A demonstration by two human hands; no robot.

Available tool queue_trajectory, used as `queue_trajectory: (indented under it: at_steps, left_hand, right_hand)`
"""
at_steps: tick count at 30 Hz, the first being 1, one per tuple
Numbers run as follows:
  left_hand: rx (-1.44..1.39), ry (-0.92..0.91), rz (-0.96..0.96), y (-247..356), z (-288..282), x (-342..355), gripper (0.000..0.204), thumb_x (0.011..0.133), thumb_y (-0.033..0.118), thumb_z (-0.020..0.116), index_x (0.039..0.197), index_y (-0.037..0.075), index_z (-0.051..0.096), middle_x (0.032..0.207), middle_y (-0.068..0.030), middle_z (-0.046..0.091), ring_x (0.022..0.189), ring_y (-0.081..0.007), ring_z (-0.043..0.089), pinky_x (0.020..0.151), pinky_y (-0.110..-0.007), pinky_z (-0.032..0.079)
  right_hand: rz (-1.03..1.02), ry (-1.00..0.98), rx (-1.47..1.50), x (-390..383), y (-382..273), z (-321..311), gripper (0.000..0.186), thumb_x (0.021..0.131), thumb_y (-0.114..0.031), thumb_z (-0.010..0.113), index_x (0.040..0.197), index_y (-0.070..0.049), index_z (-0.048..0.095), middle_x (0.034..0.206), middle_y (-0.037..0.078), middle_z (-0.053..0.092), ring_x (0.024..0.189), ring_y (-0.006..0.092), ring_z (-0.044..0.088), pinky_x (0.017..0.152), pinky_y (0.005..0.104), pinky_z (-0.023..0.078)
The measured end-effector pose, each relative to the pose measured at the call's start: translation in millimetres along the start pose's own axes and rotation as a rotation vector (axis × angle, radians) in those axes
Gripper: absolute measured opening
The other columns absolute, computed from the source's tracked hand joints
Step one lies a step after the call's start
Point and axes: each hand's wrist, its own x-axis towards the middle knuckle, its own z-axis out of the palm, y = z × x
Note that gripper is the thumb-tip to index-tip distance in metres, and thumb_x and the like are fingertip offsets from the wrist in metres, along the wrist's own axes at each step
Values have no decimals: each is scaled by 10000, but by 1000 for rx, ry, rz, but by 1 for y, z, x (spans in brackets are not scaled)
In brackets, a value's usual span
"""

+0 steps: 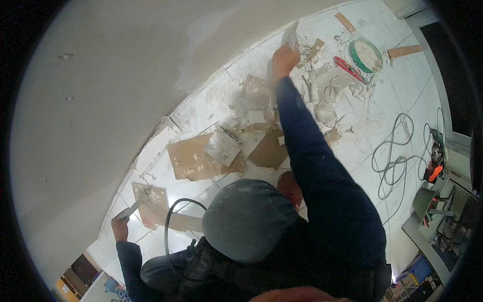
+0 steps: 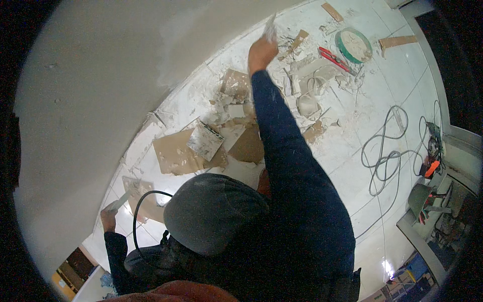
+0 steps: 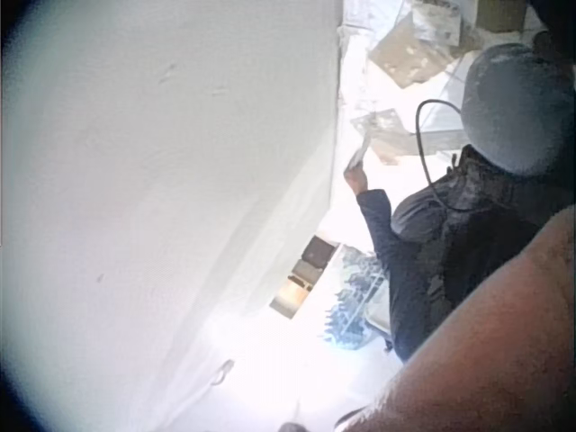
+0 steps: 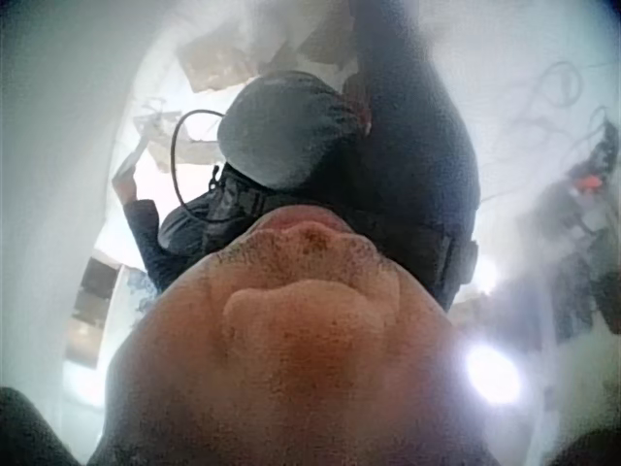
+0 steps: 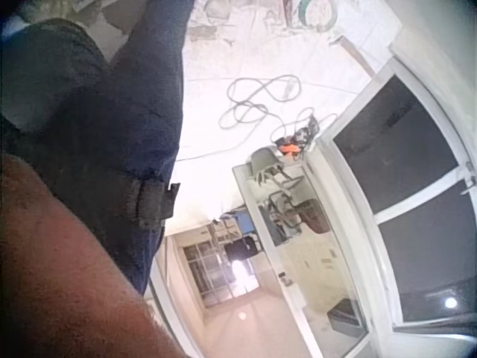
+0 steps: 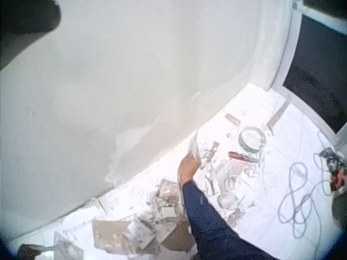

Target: The person applies compound to a wall corner using a putty knife, scrapes and mixes compound between putty knives, and applies the compound along the wall surface.

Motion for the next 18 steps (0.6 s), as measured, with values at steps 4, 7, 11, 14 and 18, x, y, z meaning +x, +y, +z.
queue_trajectory:
  at_steps: [4,7,11,14,18]
  left_hand:
    - [76,-16,-11,-3,2,10,380,708,-99,482,1050,-21,629,956,-78,650,899,-145,589,820,-257,445]
    - [72,-11,40,10,4,22,384,714,-101,480,1059,-18,625,968,-84,647,905,-151,587,823,-264,447]
    - [94,2,85,26,3,21,394,717,-102,477,1075,-19,617,989,-92,640,918,-153,582,833,-268,442]
    - [80,-1,56,29,7,9,392,713,-91,478,1073,-23,618,981,-92,642,920,-154,581,838,-268,438]
    - [44,2,22,8,1,10,388,704,-77,479,1060,-26,624,960,-87,649,912,-153,582,837,-274,438]
  right_hand:
    - [-170,-294,-707,-24,-1,43,251,793,-139,562,939,62,591,695,198,612,662,362,605,609,440,472]
    - [-200,-341,-601,-112,-22,48,355,771,-204,583,999,62,527,719,215,612,694,358,613,635,438,474]
    - [-49,-364,-455,-132,-41,1,291,814,-218,545,868,64,589,772,209,600,746,327,600,680,419,459]
    - [-145,-164,-297,-31,-31,-18,299,850,-177,505,1005,71,561,960,196,598,907,321,563,787,389,427]
    - [-365,-132,-430,76,-26,-13,247,782,-116,496,922,46,618,716,260,597,715,396,591,644,452,459]
